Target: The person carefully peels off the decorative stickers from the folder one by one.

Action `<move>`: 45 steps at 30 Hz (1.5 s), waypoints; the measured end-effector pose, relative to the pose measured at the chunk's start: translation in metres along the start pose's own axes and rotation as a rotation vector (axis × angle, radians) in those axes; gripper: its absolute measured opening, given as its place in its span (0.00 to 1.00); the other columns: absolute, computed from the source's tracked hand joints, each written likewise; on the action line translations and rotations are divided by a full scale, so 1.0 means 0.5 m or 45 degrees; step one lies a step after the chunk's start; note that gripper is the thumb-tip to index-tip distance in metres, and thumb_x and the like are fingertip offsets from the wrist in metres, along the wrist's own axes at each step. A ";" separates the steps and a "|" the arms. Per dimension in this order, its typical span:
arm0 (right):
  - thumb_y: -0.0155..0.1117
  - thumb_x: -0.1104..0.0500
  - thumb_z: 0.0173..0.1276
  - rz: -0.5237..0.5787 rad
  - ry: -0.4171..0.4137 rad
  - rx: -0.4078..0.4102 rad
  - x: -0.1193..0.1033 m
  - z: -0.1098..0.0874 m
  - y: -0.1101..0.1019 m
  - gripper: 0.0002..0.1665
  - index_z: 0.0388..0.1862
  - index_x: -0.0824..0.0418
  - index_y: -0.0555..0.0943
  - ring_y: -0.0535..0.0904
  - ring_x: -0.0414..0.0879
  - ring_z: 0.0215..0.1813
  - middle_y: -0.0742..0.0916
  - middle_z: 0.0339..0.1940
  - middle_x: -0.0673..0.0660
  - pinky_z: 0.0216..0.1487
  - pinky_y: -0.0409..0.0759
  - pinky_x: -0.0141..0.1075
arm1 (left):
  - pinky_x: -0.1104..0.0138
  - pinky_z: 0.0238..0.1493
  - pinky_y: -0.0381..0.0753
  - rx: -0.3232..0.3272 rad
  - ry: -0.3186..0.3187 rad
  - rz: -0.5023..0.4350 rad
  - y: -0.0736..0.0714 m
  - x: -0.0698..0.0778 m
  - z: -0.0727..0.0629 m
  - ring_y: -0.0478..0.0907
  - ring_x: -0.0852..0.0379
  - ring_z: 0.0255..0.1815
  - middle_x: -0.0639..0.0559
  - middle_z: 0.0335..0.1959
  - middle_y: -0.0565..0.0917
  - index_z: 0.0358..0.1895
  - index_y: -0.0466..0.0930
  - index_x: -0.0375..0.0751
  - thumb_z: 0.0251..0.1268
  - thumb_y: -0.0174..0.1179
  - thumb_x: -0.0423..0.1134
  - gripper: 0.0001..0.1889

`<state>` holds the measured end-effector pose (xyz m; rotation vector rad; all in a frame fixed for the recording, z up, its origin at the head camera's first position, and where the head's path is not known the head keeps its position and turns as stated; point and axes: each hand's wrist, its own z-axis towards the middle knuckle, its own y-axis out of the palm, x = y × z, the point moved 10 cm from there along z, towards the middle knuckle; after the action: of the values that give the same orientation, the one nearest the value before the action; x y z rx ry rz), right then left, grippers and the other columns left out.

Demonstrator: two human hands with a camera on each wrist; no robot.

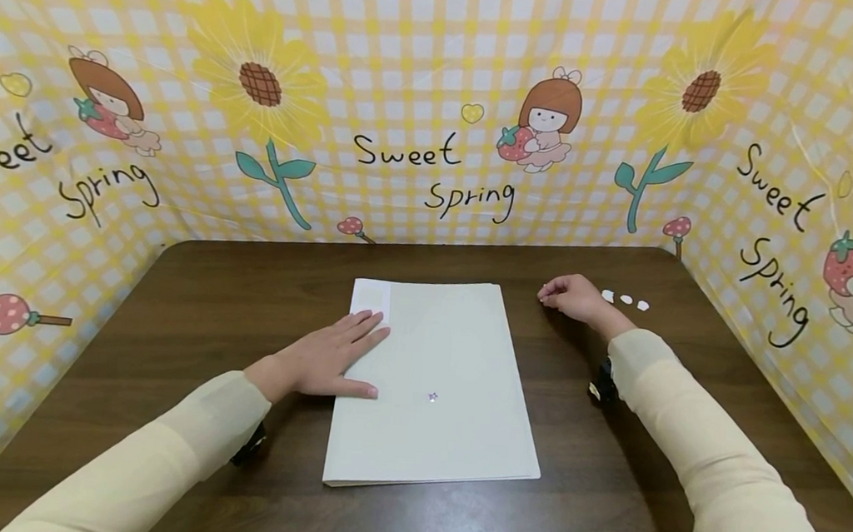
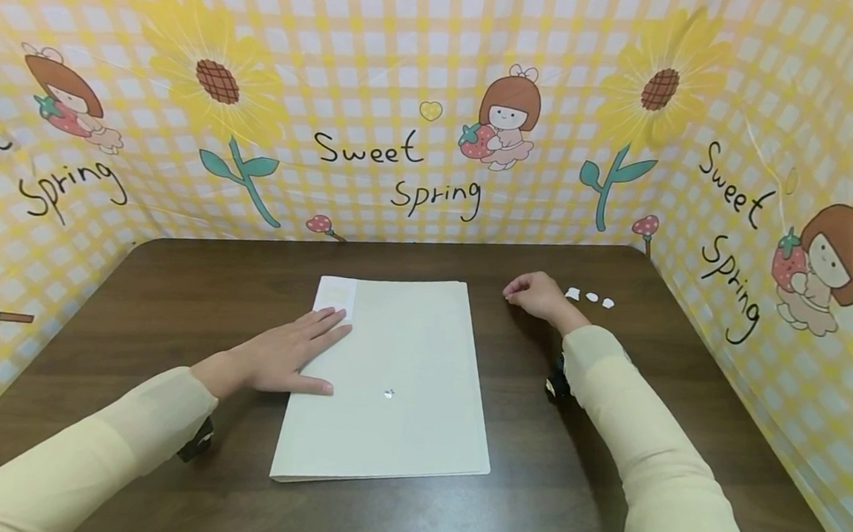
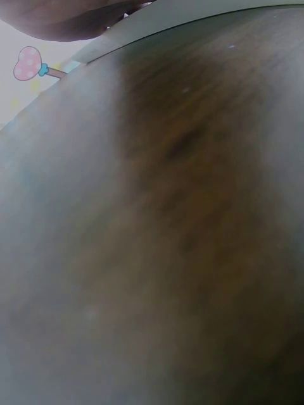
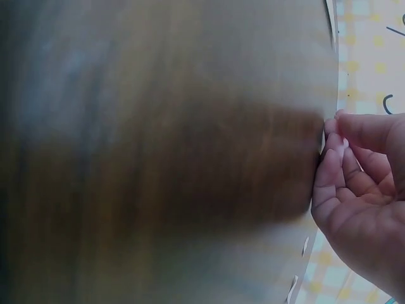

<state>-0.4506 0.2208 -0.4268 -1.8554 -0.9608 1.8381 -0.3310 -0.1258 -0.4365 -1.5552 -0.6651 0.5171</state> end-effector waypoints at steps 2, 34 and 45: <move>0.58 0.66 0.70 -0.017 -0.009 0.015 0.001 0.004 -0.001 0.09 0.44 0.70 0.82 0.75 0.50 0.39 0.84 0.38 0.59 0.36 0.74 0.37 | 0.54 0.73 0.46 0.003 0.002 0.002 -0.001 0.000 0.001 0.37 0.48 0.78 0.44 0.79 0.43 0.79 0.44 0.45 0.57 0.38 0.80 0.55; 0.59 0.64 0.69 -0.150 -0.036 0.029 -0.004 0.003 -0.006 0.09 0.43 0.68 0.82 0.73 0.53 0.43 0.84 0.42 0.61 0.46 0.69 0.42 | 0.53 0.73 0.48 0.013 0.002 -0.017 -0.005 0.003 0.000 0.38 0.47 0.78 0.44 0.79 0.44 0.79 0.45 0.44 0.58 0.40 0.79 0.54; 0.59 0.65 0.68 -0.028 -0.033 0.016 0.006 0.003 -0.008 0.11 0.47 0.69 0.81 0.72 0.51 0.39 0.83 0.40 0.60 0.43 0.70 0.39 | 0.53 0.73 0.47 0.001 -0.002 -0.013 -0.004 0.002 0.001 0.37 0.47 0.78 0.44 0.79 0.44 0.79 0.45 0.44 0.58 0.39 0.79 0.54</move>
<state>-0.4531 0.2253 -0.4262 -1.8108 -0.9722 1.8557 -0.3310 -0.1247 -0.4347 -1.5503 -0.6737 0.5113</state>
